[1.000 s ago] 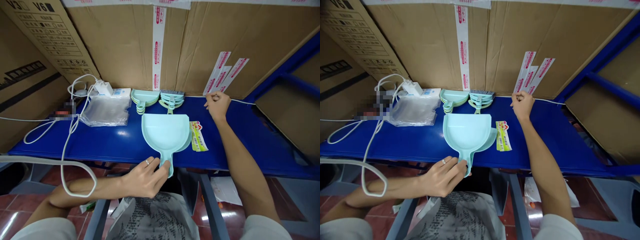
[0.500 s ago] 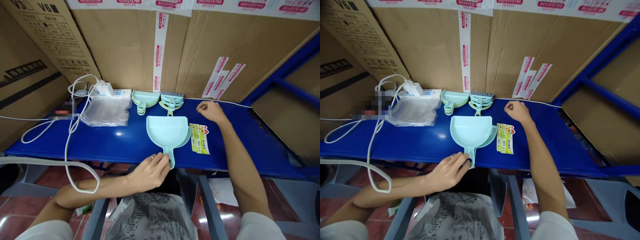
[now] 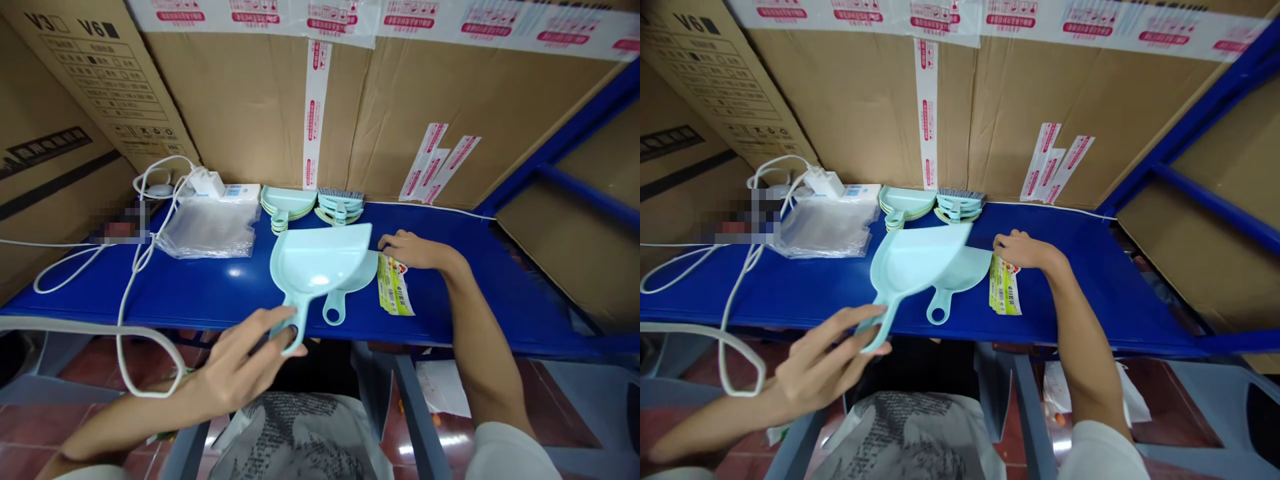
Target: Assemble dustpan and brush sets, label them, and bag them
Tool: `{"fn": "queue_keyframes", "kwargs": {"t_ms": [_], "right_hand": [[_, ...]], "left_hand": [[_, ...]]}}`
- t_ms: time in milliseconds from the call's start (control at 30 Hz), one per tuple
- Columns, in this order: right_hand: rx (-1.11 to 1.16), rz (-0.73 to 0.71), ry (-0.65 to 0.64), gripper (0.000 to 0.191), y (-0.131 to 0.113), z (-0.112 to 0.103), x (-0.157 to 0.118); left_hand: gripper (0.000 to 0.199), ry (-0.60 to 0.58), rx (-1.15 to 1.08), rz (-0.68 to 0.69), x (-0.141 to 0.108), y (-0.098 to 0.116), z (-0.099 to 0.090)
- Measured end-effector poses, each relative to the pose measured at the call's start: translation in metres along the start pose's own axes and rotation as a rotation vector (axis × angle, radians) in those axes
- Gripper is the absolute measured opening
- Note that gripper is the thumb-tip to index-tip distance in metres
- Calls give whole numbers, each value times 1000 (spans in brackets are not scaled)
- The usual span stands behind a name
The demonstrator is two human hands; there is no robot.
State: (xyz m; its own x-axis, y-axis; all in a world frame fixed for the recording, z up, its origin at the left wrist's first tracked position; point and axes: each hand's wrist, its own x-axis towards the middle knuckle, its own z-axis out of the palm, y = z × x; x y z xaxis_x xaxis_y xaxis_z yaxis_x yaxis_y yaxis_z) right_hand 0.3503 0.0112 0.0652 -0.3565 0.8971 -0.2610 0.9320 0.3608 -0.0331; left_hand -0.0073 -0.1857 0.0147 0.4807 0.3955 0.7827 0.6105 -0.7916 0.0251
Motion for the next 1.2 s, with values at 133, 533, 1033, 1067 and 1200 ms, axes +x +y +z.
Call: {"fn": "queue_keyframes", "kwargs": {"t_ms": [133,533,1033,1067,1200], "right_hand": [[1,36,-100,39,-3,1,-6],[-101,195,-50,34,-31,9,-2],[-101,323,-66,37,0,11,3],[-100,327,-62,37,0,10,2],[-105,366,51,41,-5,1,-2]], "left_hand": [[22,-58,51,-154,-18,-19,-21],[11,-245,151,3,-42,-37,-18],[19,-184,-10,-157,-13,-82,-14],[18,-175,46,-219,-13,-101,-21],[48,-370,254,-104,-25,-198,-41]]}}
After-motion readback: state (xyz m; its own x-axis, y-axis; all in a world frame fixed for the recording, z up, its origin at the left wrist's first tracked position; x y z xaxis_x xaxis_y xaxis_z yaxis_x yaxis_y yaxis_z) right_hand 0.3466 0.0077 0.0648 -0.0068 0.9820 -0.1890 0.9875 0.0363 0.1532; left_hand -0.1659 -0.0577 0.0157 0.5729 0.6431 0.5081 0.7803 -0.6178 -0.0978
